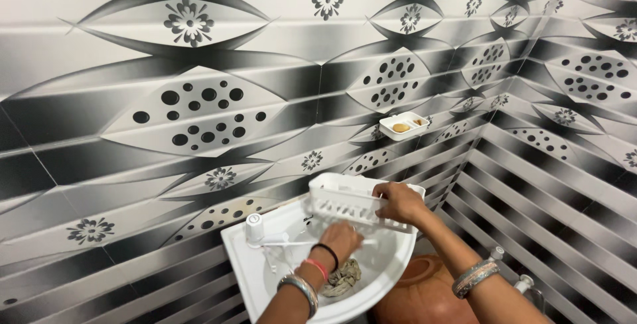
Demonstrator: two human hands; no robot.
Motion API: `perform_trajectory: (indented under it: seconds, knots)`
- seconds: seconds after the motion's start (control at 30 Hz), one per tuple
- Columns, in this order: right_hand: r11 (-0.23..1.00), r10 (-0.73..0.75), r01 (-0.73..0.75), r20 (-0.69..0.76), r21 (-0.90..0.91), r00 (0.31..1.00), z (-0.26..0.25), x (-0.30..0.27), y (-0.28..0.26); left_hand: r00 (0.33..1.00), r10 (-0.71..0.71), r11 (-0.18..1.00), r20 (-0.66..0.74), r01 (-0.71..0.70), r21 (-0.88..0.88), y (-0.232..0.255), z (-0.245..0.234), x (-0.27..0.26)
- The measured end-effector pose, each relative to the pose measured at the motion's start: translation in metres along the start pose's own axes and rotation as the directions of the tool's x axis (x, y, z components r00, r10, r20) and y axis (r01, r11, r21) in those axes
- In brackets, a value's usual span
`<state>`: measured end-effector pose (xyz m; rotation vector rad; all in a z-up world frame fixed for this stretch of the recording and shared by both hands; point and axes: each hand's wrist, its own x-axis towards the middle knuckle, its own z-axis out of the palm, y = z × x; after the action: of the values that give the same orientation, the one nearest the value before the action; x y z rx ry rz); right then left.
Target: The person scrubs a white plastic ice tray with a cloth under running water in a sink, rinses it, and places it on the sink edge. They then pick up small foil-wrapped packets from the floor and place them into the tray.
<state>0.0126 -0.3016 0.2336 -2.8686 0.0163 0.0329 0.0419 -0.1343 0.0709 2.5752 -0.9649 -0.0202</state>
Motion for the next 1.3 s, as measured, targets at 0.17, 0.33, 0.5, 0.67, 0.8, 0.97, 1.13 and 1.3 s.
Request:
perform_trajectory:
  seconds: [0.17,0.33,0.5,0.67,0.8,0.97,1.13,1.3]
  knots:
    - [0.978,-0.098,0.106,0.054,-0.181,0.994,0.028,-0.004,0.008,0.955,0.280,0.907,0.102,-0.298,0.297,0.008,0.059,-0.022]
    - [0.968,-0.133,0.159,0.140,-0.195,0.981,0.058,-0.009,0.011,0.980,0.044,0.969,0.194,0.005,-0.248,-0.008,0.062,-0.048]
    - [0.990,-0.123,0.133,0.213,-0.035,0.969,0.095,-0.005,-0.002,0.930,-0.240,0.875,0.277,0.331,-0.352,-0.072,0.085,-0.066]
    - [0.981,-0.174,0.187,0.199,-0.048,0.964,0.135,0.013,-0.006,0.739,-0.598,0.711,0.309,0.668,-0.221,-0.128,0.093,-0.083]
    - [0.976,-0.216,0.210,0.231,0.050,0.949,0.161,0.021,-0.007,0.574,-0.785,0.410,0.234,0.764,-0.498,-0.137,0.081,-0.098]
    - [0.954,-0.301,0.295,0.208,0.057,0.931,0.186,0.018,-0.034,0.556,-0.830,0.462,0.036,0.723,-0.513,-0.132,0.079,-0.102]
    - [0.960,-0.273,0.269,0.448,0.074,0.851,0.187,0.014,-0.063,0.528,-0.846,0.369,0.079,0.685,-0.628,-0.139,0.078,-0.105]
    - [0.934,-0.273,0.064,0.585,0.353,0.764,0.193,0.023,-0.065,0.581,-0.806,0.455,0.111,0.729,-0.512,-0.136,0.067,-0.109]
